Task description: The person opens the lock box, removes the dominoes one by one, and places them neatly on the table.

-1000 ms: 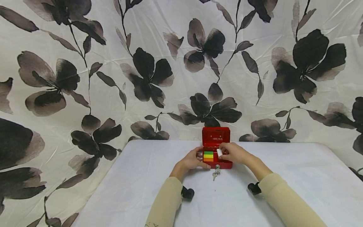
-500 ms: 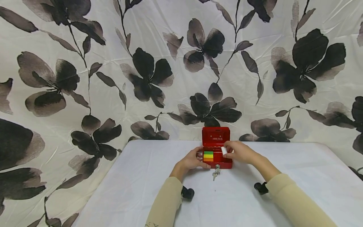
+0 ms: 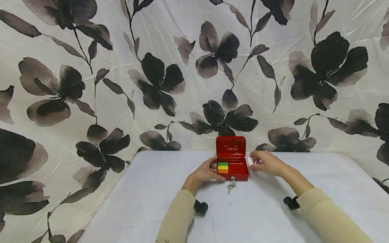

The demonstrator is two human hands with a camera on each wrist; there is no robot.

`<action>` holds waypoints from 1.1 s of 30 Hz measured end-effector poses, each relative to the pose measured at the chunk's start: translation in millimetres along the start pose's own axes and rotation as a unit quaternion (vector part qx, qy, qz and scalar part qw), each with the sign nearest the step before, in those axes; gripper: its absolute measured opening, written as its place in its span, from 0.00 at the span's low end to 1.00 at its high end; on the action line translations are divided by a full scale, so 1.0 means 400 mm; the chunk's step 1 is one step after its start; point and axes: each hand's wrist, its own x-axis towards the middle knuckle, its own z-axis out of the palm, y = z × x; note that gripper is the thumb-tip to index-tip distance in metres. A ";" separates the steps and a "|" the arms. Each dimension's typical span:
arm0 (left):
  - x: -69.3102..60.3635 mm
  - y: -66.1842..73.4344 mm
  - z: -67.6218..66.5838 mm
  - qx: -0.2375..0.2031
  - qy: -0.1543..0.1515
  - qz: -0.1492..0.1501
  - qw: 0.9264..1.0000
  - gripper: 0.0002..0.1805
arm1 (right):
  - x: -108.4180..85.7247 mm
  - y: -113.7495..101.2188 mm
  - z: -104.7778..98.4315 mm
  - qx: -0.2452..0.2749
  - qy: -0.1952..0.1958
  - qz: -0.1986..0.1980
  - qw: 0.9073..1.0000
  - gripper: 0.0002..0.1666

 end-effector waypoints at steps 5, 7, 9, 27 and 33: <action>-0.006 0.001 0.002 -0.005 0.003 -0.001 1.000 0.53 | -0.014 0.028 -0.010 -0.016 0.001 0.006 1.000 0.23; -0.006 0.001 0.002 -0.008 0.003 -0.001 1.000 0.53 | -0.021 0.038 -0.015 -0.020 0.008 0.004 1.000 0.23; -0.006 0.001 0.002 -0.010 0.003 0.001 1.000 0.53 | -0.030 0.044 -0.021 -0.022 0.014 -0.007 1.000 0.22; 0.000 -0.009 0.003 -0.015 -0.003 0.001 1.000 0.53 | -0.068 0.113 -0.034 -0.026 0.034 -0.041 0.998 0.19; 0.002 -0.007 -0.001 -0.011 -0.002 0.001 1.000 0.53 | -0.063 0.123 -0.035 -0.042 0.021 -0.012 0.999 0.17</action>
